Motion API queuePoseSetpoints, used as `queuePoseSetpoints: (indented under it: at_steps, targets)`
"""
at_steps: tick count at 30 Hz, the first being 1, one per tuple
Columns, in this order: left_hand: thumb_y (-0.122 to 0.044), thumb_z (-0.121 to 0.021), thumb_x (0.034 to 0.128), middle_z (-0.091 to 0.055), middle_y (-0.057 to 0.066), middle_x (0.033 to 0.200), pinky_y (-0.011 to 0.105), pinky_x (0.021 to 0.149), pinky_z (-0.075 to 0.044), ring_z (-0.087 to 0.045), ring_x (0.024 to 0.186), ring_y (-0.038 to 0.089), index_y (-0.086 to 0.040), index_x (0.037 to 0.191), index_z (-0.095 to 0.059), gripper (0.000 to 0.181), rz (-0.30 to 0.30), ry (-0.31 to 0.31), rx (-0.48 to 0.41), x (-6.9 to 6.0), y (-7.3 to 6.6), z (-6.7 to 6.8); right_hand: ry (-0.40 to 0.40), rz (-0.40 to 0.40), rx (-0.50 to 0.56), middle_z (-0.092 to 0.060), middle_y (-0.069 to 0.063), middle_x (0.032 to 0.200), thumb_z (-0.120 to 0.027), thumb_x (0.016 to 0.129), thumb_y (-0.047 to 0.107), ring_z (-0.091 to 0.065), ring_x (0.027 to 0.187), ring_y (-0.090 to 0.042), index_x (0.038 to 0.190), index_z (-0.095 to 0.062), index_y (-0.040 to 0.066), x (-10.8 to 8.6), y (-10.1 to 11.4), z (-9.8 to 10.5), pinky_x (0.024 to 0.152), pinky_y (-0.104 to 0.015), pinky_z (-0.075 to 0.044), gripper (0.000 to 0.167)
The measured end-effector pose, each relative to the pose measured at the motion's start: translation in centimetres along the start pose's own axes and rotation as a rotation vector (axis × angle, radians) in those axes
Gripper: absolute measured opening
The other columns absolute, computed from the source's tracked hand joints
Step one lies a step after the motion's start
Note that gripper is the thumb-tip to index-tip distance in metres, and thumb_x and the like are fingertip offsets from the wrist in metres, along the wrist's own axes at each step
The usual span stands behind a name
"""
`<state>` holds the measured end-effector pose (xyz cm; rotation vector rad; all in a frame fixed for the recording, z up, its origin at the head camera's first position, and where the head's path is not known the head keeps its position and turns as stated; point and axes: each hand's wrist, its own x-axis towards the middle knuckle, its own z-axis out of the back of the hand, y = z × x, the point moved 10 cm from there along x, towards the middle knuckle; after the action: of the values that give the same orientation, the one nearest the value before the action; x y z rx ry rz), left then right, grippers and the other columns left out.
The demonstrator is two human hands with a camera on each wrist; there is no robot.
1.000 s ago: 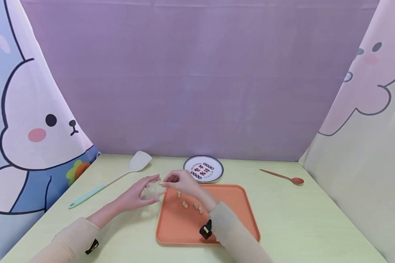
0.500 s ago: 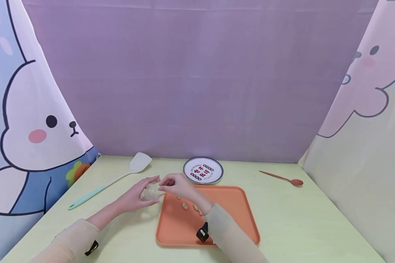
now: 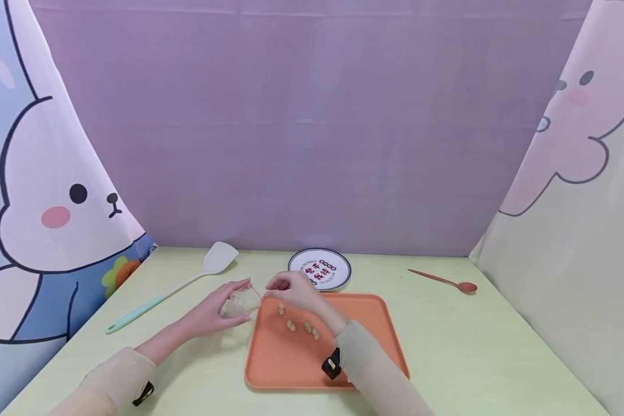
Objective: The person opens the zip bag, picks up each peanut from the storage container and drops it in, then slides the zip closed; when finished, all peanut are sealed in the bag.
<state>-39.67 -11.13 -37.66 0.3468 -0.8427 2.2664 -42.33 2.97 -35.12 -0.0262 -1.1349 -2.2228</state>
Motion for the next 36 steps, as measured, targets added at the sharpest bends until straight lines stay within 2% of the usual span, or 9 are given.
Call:
queuePoseSetpoints:
  at_steps: [8, 14, 17, 21, 25, 36]
  targets:
    - [-0.036, -0.073, 0.0802, -0.054, 0.007, 0.133, 0.041, 0.096, -0.047, -0.05, 0.12, 0.023, -0.004, 0.14, -0.039, 0.076, -0.002, -0.001, 0.004, -0.1, 0.0, 0.0, -0.04, -0.019, -0.071, -0.07, -0.002, 0.086, -0.069, 0.085, 0.018, -0.062, 0.076, -0.008, 0.094, -0.071, 0.009, -1.1, -2.0, 2.3, 0.068, -0.021, -0.051, 0.012]
    - [-0.035, -0.074, 0.0794, -0.053, 0.008, 0.134, 0.04, 0.096, -0.047, -0.05, 0.121, 0.023, -0.003, 0.14, -0.039, 0.077, 0.01, -0.003, -0.003, -0.1, 0.2, 0.0, -0.029, -0.036, -0.098, -0.07, -0.005, 0.085, -0.068, 0.085, 0.015, -0.061, 0.074, -0.008, 0.094, -0.07, 0.004, -1.7, -3.7, 3.1, 0.069, -0.02, -0.05, 0.014]
    - [-0.035, -0.074, 0.0794, -0.053, 0.007, 0.134, 0.04, 0.096, -0.047, -0.05, 0.122, 0.023, -0.004, 0.14, -0.039, 0.077, 0.008, -0.006, -0.001, -0.1, 0.2, 0.0, 0.0, -0.058, -0.089, -0.071, -0.007, 0.086, -0.067, 0.085, 0.013, -0.062, 0.076, -0.009, 0.095, -0.069, 0.0, -2.0, -4.8, 3.1, 0.07, -0.021, -0.05, 0.016]
    - [-0.035, -0.074, 0.0795, -0.054, 0.007, 0.133, 0.039, 0.095, -0.048, -0.051, 0.12, 0.023, -0.004, 0.14, -0.039, 0.077, -0.002, -0.011, 0.002, 0.0, 0.1, -0.1, 0.033, -0.112, -0.096, -0.071, -0.006, 0.087, -0.068, 0.085, 0.014, -0.063, 0.078, -0.008, 0.094, -0.07, 0.002, -2.5, -6.6, 3.2, 0.071, -0.02, -0.051, 0.015]
    - [-0.035, -0.074, 0.0796, -0.054, 0.007, 0.132, 0.039, 0.094, -0.048, -0.051, 0.119, 0.022, -0.004, 0.14, -0.039, 0.077, 0.004, -0.007, 0.002, -0.1, 0.3, -0.2, 0.052, -0.126, -0.147, -0.071, -0.005, 0.089, -0.068, 0.085, 0.014, -0.064, 0.08, -0.009, 0.094, -0.07, 0.003, -2.9, -7.8, 3.2, 0.075, -0.022, -0.051, 0.015]
    - [-0.039, -0.072, 0.0805, -0.053, 0.006, 0.134, 0.039, 0.096, -0.047, -0.05, 0.122, 0.022, -0.005, 0.141, -0.038, 0.078, 0.009, -0.001, 0.004, -0.1, 0.3, 0.0, 0.139, -0.149, -0.221, -0.072, 0.001, 0.087, -0.07, 0.084, 0.021, -0.062, 0.079, -0.006, 0.093, -0.074, 0.01, -2.8, -8.4, 2.2, 0.07, -0.021, -0.05, 0.015]
